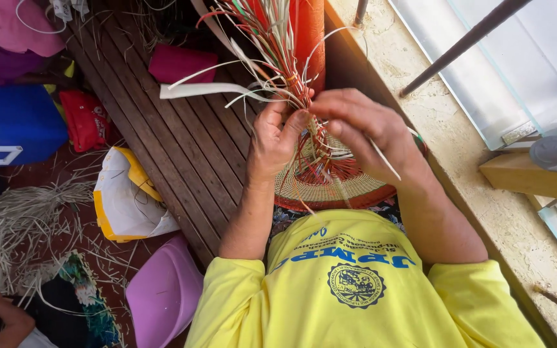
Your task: Hand-weaving a fan by interlacing thin strips of natural fiber.
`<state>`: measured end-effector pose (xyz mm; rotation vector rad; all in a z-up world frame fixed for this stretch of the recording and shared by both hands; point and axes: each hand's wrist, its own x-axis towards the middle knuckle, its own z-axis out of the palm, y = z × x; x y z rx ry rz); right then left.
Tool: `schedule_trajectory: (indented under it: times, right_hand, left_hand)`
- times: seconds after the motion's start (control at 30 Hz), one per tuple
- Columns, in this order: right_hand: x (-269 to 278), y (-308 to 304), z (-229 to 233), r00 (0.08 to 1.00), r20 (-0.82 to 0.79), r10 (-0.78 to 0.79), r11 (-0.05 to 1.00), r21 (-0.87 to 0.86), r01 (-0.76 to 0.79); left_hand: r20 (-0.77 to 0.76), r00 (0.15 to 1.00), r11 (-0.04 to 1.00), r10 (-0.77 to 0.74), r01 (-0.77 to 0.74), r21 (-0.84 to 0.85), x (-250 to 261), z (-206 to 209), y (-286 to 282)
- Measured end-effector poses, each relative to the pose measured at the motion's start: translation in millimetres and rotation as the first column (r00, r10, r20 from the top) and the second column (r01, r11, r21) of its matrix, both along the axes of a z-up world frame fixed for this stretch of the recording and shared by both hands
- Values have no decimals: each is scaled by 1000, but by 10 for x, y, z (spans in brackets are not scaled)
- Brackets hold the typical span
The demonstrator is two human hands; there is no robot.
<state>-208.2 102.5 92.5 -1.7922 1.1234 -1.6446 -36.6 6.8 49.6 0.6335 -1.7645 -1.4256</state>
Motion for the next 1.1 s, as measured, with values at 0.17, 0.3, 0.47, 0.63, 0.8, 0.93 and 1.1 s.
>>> schedule_trajectory:
  times: [0.17,0.3,0.47,0.63,0.8,0.93,1.1]
  right_hand:
    - [-64,17,591,989,-80,121,990,86,-114]
    - [-298,192,970,919,-360,160,986,109,-129]
    - [-200,118,943,696,-692,-191,980,-97,172]
    - [-155,5,425,590,-764,-261,959,-133,251]
    - [-258,-115,256,543,-783,-302,932,-123,341]
    - [-259,-447,50,562,-743,-365,920,-195,340]
    - [-117,-409,72,613,-657,-439,893,-249,374]
  left_hand:
    - [59,992,981,109,-98,-165,-19,115,142]
    - [-268,955,978,-125,164,129,62,312,20]
    - [-350,886,915,-303,373,154,143,374,-109]
    - [-330,915,911,-230,322,257,81,-19,-15]
    - [-307,921,900,-241,330,285,66,-208,66]
    - [-254,913,893,-319,379,244,81,-82,69]
    - [-211,934,924,-289,329,193,189,-203,-67]
